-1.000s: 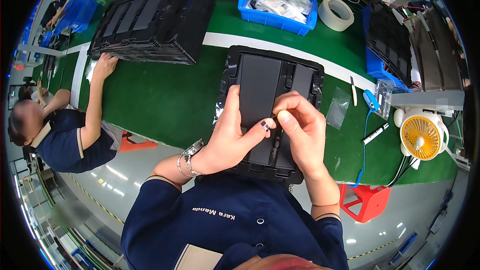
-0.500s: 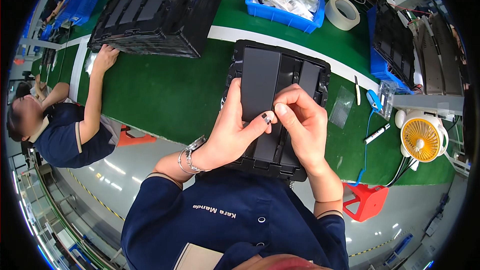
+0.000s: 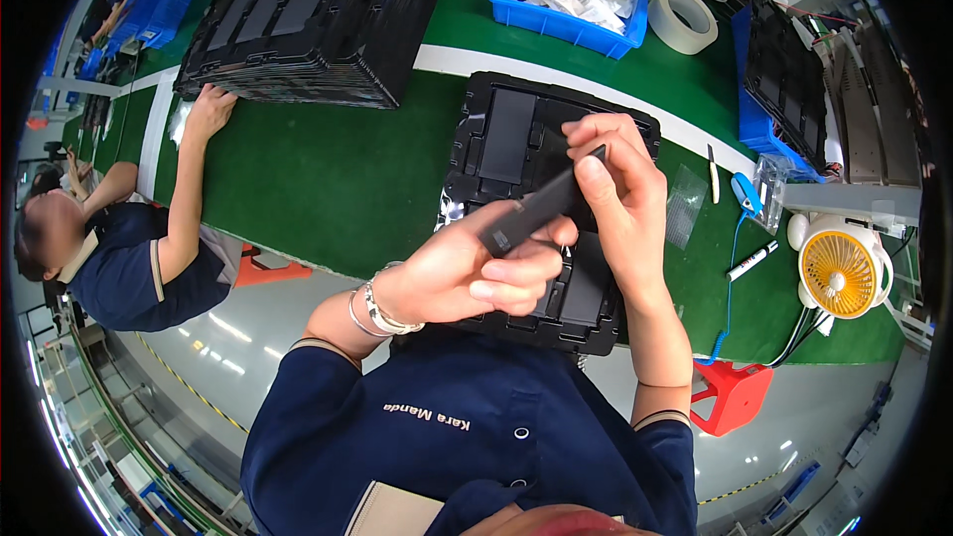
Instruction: Manually assemble black plastic electronic enclosures and internal mesh components at a factory workbench.
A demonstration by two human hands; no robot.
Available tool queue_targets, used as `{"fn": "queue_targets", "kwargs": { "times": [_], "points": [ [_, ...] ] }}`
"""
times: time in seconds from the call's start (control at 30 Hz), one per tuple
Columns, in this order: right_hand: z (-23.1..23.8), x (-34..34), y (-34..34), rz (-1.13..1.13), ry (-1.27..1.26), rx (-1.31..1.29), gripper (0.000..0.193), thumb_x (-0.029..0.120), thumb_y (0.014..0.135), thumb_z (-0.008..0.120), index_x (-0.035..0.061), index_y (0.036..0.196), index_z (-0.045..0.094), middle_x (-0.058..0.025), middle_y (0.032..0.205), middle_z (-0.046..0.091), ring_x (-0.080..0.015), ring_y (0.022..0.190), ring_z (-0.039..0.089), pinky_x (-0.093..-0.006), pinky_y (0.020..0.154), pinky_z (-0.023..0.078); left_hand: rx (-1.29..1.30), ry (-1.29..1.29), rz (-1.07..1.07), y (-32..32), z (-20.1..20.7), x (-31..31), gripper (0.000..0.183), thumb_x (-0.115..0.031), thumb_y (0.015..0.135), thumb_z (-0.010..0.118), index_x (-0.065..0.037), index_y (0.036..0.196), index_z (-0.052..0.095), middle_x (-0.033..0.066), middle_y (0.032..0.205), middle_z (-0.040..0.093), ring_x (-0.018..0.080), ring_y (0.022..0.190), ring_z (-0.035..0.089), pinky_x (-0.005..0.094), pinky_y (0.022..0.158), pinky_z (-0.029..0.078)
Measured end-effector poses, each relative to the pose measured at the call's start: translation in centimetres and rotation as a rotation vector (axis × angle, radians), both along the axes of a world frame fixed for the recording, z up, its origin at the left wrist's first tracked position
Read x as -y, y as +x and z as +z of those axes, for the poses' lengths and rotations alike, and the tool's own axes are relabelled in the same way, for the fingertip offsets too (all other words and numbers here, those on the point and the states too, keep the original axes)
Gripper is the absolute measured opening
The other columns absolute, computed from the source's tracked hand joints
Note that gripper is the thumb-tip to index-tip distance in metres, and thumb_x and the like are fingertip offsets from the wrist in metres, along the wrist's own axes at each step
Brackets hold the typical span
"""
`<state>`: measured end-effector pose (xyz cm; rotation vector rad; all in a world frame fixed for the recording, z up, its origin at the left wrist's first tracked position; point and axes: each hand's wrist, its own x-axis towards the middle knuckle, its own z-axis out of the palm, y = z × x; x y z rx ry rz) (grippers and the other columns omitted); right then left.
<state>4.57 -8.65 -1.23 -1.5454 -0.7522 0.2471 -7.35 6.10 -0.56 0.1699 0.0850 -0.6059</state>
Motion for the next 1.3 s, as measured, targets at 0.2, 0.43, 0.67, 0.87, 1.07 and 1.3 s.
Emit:
{"fn": "queue_targets", "kwargs": {
  "times": [0.2, 0.43, 0.67, 0.87, 1.07, 1.3],
  "points": [
    [0.3, -0.1, 0.0, -0.066, -0.125, 0.039, 0.022, 0.017, 0.091, 0.065, -0.0038, 0.086, 0.060, -0.0063, 0.092, 0.053, -0.0145, 0.086, 0.050, -0.0273, 0.074, 0.040, -0.033, -0.109, -0.049, 0.2, -0.5, 0.1, 0.032, -0.033, 0.106, 0.031, -0.007, 0.109, 0.050, -0.0087, 0.057, 0.033, 0.0025, 0.042, 0.032, 0.0214, 0.048, 0.025],
    [2.5, 0.2, 1.0, 0.103, -0.157, -0.175, 0.022, 0.012, 0.092, 0.061, 0.0023, 0.112, 0.066, -0.0015, 0.078, 0.055, -0.0090, 0.072, 0.049, -0.0241, 0.069, 0.042, 0.234, 1.147, 0.292, -0.1, -0.2, 0.8, 0.031, -0.028, 0.105, 0.038, -0.002, 0.120, 0.045, 0.0014, 0.072, 0.049, 0.0071, 0.055, 0.046, 0.0226, 0.051, 0.041],
    [-0.4, 0.3, 6.8, -0.100, -0.287, 0.140, 0.022, 0.006, 0.091, 0.059, 0.0031, 0.112, 0.063, -0.0053, 0.070, 0.056, -0.0127, 0.068, 0.052, -0.0276, 0.067, 0.043, 0.469, 1.848, 0.631, -0.3, -1.6, -2.4, 0.034, -0.015, 0.097, 0.052, -0.003, 0.128, 0.050, 0.0073, 0.101, 0.062, 0.0169, 0.096, 0.060, 0.0311, 0.080, 0.047],
    [-2.4, 0.0, 6.3, -0.138, -0.519, 0.616, 0.029, 0.010, 0.083, 0.069, 0.0058, 0.111, 0.064, -0.0117, 0.104, 0.060, -0.0307, 0.100, 0.055, -0.0412, 0.087, 0.044, 0.443, 1.882, 0.698, -1.0, -1.7, -3.1, 0.036, -0.013, 0.095, 0.053, -0.002, 0.129, 0.049, 0.0094, 0.111, 0.059, 0.0188, 0.105, 0.058, 0.0321, 0.084, 0.047],
    [0.9, 4.2, 4.9, -0.026, -0.767, 0.713, 0.067, 0.017, 0.071, 0.080, 0.0046, 0.131, 0.052, -0.0158, 0.128, 0.052, -0.0363, 0.120, 0.048, -0.0453, 0.101, 0.040, 0.273, 2.092, 1.264, -1.6, -2.4, -5.0, 0.077, -0.021, 0.095, 0.057, 0.001, 0.152, 0.010, 0.0193, 0.137, 0.041, 0.0270, 0.123, 0.045, 0.0406, 0.099, 0.040],
    [1.0, 5.5, 3.6, 0.110, -0.849, 0.793, 0.068, 0.023, 0.066, 0.082, 0.0012, 0.123, 0.053, -0.0152, 0.130, 0.054, -0.0327, 0.127, 0.047, -0.0499, 0.112, 0.033, 0.433, 2.245, 1.124, -1.1, -1.2, -3.7, 0.057, -0.014, 0.090, 0.059, 0.000, 0.141, 0.037, 0.0158, 0.126, 0.054, 0.0267, 0.118, 0.052, 0.0399, 0.091, 0.044]
  ]
}}
